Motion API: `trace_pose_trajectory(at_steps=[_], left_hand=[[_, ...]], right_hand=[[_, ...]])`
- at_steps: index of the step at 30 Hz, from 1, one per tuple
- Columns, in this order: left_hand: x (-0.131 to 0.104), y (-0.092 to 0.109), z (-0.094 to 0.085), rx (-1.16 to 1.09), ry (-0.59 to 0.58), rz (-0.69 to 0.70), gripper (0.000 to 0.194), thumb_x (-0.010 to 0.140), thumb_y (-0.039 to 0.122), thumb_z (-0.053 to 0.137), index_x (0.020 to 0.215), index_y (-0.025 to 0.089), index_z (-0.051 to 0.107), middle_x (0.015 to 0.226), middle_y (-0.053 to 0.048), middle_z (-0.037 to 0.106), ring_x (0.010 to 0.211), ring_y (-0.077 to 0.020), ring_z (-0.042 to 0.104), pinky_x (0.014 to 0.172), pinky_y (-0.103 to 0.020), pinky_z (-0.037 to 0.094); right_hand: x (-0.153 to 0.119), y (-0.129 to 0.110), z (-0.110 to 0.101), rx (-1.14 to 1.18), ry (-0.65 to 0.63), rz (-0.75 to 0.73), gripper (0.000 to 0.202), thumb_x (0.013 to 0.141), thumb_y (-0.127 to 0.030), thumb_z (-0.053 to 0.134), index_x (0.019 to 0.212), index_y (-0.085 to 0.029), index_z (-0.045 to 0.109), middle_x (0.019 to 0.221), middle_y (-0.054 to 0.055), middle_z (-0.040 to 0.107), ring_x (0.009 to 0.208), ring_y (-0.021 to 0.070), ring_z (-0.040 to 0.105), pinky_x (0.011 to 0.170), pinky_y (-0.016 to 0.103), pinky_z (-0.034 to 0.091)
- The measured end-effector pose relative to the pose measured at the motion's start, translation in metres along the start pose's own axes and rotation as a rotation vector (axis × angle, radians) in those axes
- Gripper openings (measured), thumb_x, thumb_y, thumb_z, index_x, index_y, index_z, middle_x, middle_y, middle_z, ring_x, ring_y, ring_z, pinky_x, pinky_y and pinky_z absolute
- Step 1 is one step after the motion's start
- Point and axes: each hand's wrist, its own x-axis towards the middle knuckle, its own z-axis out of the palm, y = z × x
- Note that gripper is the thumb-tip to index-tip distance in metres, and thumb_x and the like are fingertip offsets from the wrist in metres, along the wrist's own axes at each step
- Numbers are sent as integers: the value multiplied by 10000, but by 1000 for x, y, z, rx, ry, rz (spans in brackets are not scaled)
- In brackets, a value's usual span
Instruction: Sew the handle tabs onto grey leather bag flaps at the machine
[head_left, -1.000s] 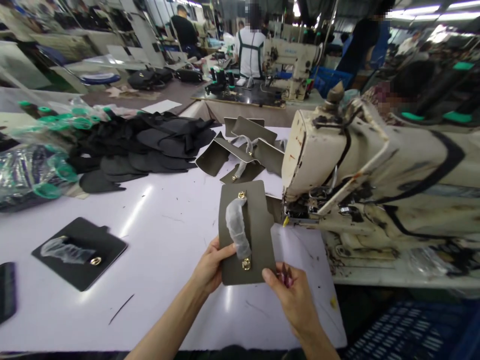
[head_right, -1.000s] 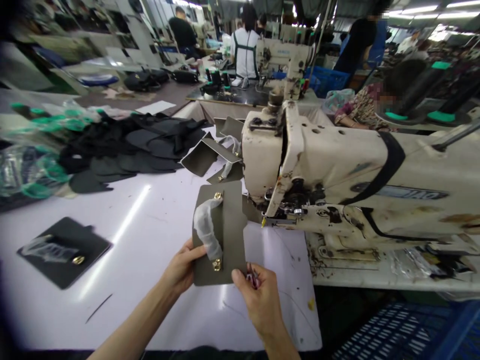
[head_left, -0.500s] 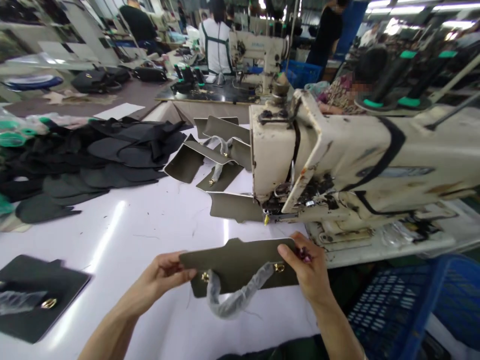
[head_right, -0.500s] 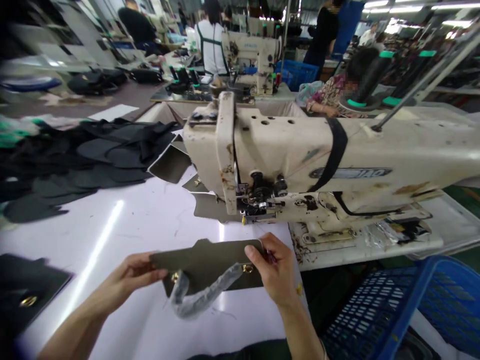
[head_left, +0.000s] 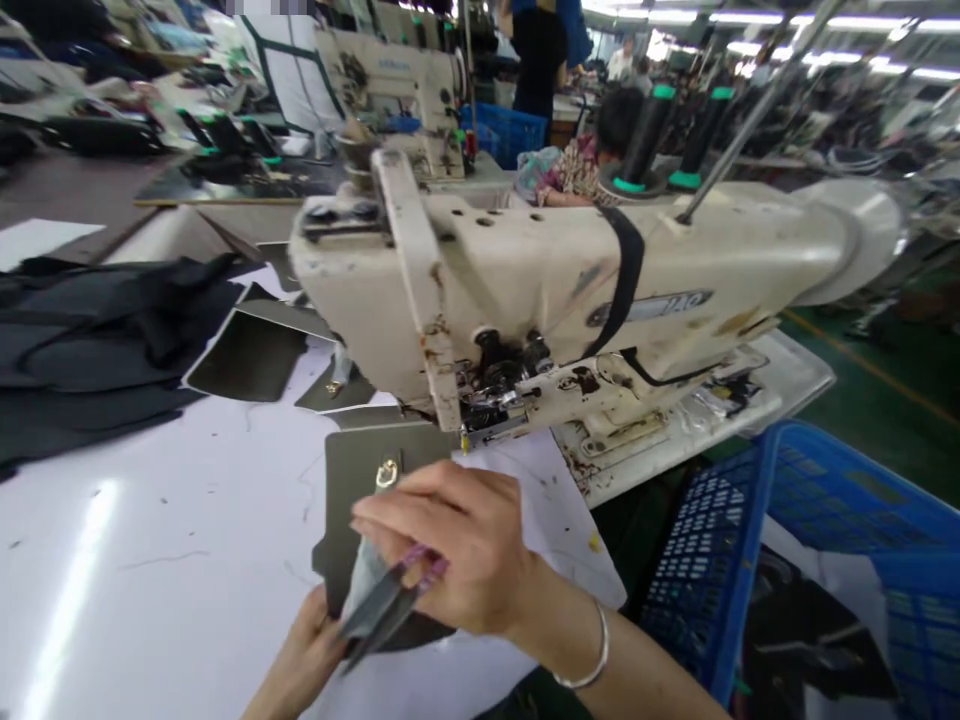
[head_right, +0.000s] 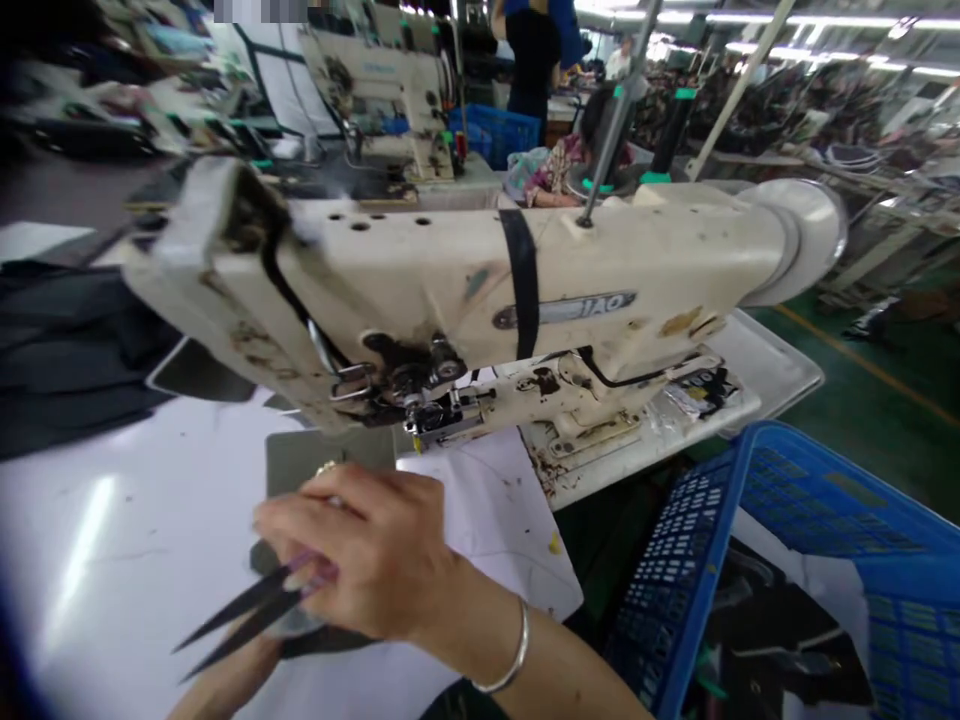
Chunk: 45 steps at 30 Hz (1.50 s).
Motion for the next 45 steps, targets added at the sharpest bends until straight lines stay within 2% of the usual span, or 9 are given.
trace_pose_trajectory(at_steps=[2,5,10,15,19,26,33,38,45], left_hand=[[10,10,4,-225,87,-98,468,582,600,866,744,173,762,706,-70,737,690,-270,699,704,-370,618],[27,34,17,-475,250,-199,461,566,482,920,832,144,753,739,-71,752,633,-228,701,628,-324,611],[56,72,46,-659,304,-159,493,532,422,945,866,138,721,787,-56,762,616,-198,702,622,-309,613],[78,88,57,-701,290,-118,469,566,410,936,868,138,702,783,-46,755,654,-189,703,659,-301,605],[91,94,59,-702,259,-116,465,602,413,921,912,145,701,818,-54,759,695,-199,707,662,-300,594],[118,109,53,-670,230,-71,451,592,400,922,891,148,698,855,-55,760,707,-191,691,659,-289,575],[129,114,46,-614,205,10,408,600,400,913,845,148,707,801,-30,740,648,-155,644,649,-271,549],[130,114,48,-634,208,27,416,597,407,919,855,150,720,761,-23,725,631,-159,639,663,-289,550],[130,108,50,-610,226,84,437,640,441,901,926,152,741,796,-34,739,689,-179,665,723,-301,547]], right_hand=[[-18,4,3,59,116,138,98,917,-191,654,936,-182,750,821,6,714,683,97,641,656,208,485],[-43,15,5,53,178,465,209,916,-247,680,728,-172,732,620,-6,612,546,92,530,527,213,398],[-58,37,7,214,18,910,326,896,-439,699,719,-170,747,617,-5,627,538,94,461,512,216,330],[-56,54,11,409,-5,1083,433,881,-526,689,664,-156,749,527,-24,505,516,86,349,506,239,250],[-52,61,13,486,71,1158,422,841,-545,725,711,-148,786,538,-20,490,518,85,333,495,250,215],[-39,70,26,510,163,1171,421,813,-557,742,706,-153,798,461,-39,403,489,88,322,484,254,207],[-37,73,39,610,258,1212,407,773,-532,782,662,-141,758,440,-45,465,423,55,224,428,237,157],[-34,71,43,633,320,1180,408,770,-505,790,619,-134,714,574,40,668,396,54,344,412,232,226],[-38,63,44,480,249,1178,432,832,-544,734,691,-137,768,457,3,583,445,104,464,500,247,343]])
